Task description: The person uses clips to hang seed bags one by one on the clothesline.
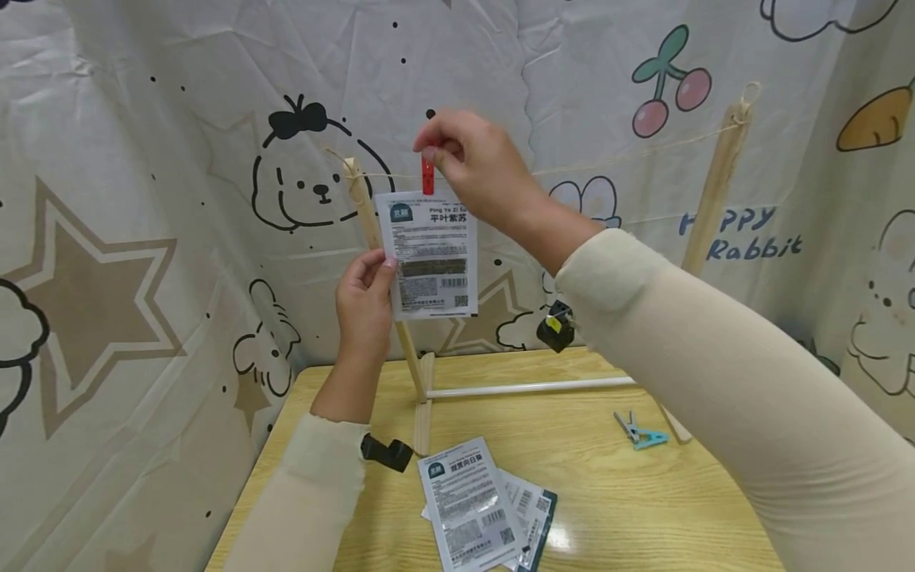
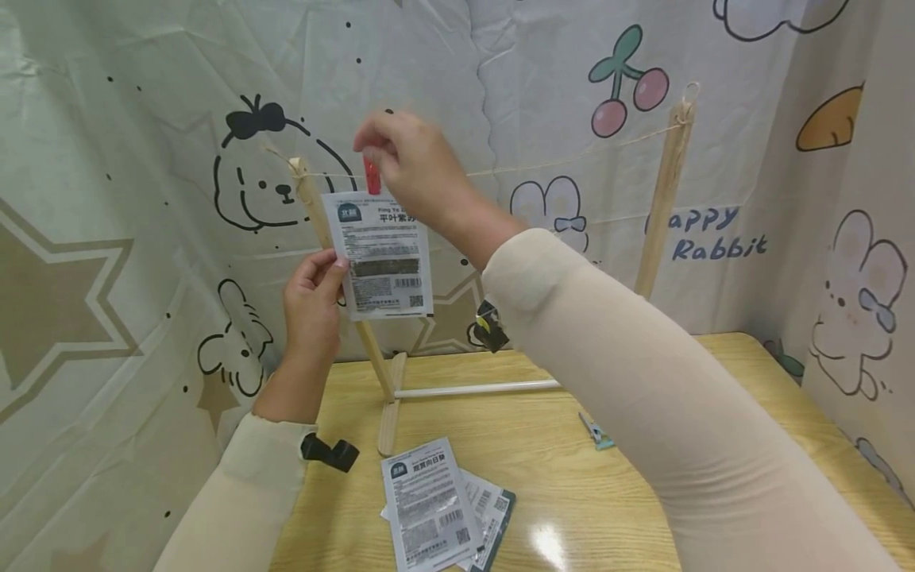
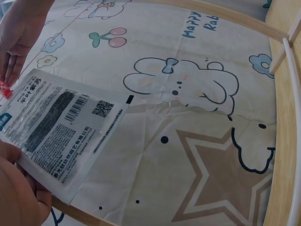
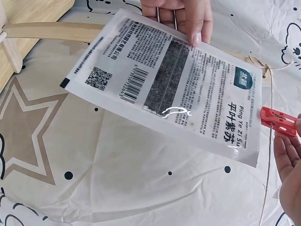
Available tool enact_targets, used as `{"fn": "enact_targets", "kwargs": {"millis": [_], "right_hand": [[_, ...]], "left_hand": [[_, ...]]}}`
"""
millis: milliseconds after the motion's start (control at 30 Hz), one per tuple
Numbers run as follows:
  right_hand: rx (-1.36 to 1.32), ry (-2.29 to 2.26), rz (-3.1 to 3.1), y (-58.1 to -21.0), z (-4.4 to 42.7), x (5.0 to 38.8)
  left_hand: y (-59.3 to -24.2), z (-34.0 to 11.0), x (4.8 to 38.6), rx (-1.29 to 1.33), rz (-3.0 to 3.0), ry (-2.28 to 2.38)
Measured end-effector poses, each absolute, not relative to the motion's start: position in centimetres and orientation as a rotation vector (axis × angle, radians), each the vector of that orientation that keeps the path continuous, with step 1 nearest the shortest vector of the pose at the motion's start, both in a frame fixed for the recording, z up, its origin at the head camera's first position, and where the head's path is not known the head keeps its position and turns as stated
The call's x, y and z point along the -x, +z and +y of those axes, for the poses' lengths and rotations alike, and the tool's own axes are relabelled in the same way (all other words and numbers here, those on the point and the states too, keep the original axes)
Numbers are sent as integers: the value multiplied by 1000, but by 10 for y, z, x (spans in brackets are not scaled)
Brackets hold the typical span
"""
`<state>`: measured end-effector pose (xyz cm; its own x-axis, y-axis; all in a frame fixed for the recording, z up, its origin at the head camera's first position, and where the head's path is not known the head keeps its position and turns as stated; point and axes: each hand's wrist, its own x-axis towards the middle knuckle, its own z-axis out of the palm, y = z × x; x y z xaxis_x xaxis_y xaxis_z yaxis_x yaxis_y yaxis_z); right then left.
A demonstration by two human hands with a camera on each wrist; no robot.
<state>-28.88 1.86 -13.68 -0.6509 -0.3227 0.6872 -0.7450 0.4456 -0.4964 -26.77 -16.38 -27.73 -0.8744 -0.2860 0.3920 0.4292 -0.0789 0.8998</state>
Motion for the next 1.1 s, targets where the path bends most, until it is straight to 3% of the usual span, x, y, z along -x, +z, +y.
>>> {"fn": "enact_targets", "kwargs": {"millis": [1100], "right_hand": [[-921, 1180, -2234, -148, 17, 292]], "left_hand": [[-278, -157, 267, 190, -1659, -2024]]}}
